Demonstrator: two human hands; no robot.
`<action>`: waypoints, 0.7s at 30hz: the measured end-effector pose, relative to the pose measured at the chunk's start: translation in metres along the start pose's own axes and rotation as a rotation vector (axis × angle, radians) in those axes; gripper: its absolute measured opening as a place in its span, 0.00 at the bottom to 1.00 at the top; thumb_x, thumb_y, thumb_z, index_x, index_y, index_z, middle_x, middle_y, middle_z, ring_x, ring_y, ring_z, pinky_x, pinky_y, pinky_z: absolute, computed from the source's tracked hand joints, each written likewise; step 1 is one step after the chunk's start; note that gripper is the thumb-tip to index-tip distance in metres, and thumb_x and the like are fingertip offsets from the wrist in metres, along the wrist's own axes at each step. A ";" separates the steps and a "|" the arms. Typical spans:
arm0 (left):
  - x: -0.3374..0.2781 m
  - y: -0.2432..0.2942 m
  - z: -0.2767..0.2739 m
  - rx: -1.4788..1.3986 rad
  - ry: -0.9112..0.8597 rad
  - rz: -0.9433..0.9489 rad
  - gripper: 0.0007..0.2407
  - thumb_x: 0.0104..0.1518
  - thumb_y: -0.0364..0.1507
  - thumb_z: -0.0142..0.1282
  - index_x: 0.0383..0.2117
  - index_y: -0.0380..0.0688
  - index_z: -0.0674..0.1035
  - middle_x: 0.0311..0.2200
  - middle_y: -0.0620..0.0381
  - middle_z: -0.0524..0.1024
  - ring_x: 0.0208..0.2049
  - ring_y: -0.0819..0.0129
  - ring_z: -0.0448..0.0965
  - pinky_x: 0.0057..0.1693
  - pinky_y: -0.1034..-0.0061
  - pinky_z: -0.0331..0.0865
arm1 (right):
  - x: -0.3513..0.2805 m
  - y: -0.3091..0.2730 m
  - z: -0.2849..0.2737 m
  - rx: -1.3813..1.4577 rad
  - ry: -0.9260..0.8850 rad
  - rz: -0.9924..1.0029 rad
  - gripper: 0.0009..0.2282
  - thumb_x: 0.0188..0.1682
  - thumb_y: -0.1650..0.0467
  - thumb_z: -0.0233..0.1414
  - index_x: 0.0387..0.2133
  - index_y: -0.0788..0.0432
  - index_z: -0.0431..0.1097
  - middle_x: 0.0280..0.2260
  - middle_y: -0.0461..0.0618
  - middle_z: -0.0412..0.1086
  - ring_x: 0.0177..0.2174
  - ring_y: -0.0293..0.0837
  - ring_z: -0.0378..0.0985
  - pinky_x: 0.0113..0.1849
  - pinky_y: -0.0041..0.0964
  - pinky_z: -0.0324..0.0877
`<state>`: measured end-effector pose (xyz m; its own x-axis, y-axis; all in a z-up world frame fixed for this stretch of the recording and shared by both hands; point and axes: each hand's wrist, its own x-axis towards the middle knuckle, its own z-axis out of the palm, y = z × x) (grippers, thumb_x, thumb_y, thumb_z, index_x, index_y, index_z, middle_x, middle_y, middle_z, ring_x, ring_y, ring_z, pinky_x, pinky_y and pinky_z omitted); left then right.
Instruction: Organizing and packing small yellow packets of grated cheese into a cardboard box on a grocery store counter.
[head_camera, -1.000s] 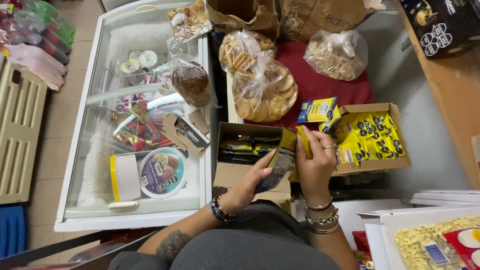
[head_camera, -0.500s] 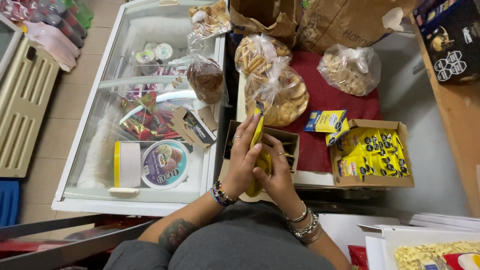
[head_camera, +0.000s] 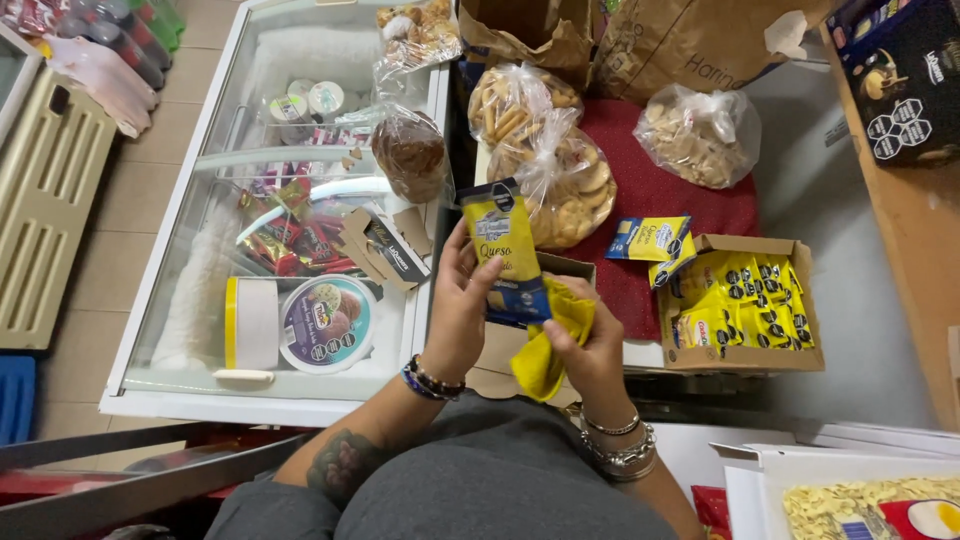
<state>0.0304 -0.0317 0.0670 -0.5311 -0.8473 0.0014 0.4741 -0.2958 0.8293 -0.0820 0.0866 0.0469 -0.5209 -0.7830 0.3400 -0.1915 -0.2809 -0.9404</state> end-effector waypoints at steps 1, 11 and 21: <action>0.002 -0.008 -0.007 0.001 0.001 -0.001 0.37 0.59 0.34 0.59 0.71 0.39 0.50 0.61 0.38 0.62 0.60 0.51 0.68 0.61 0.57 0.66 | 0.001 0.000 -0.003 0.001 0.001 0.002 0.22 0.44 0.66 0.61 0.49 0.68 0.72 0.47 0.62 0.71 0.42 0.50 0.78 0.45 0.48 0.73; -0.008 0.003 -0.004 0.266 0.026 -0.083 0.19 0.57 0.27 0.63 0.52 0.32 0.74 0.44 0.37 0.80 0.49 0.45 0.82 0.52 0.53 0.76 | 0.017 -0.026 -0.014 -0.660 0.289 -0.223 0.14 0.50 0.74 0.57 0.49 0.63 0.73 0.49 0.57 0.68 0.44 0.54 0.74 0.44 0.47 0.73; -0.013 -0.072 -0.024 0.207 -0.204 -0.164 0.18 0.71 0.31 0.38 0.61 0.30 0.68 0.45 0.34 0.75 0.47 0.51 0.78 0.46 0.54 0.79 | 0.014 0.018 0.002 -0.824 0.070 -0.819 0.17 0.45 0.66 0.58 0.48 0.56 0.79 0.48 0.55 0.76 0.39 0.51 0.76 0.43 0.41 0.72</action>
<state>0.0195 -0.0099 -0.0062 -0.7281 -0.6839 -0.0467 0.2291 -0.3069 0.9238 -0.0909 0.0697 0.0350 -0.0309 -0.4947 0.8685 -0.9615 -0.2226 -0.1610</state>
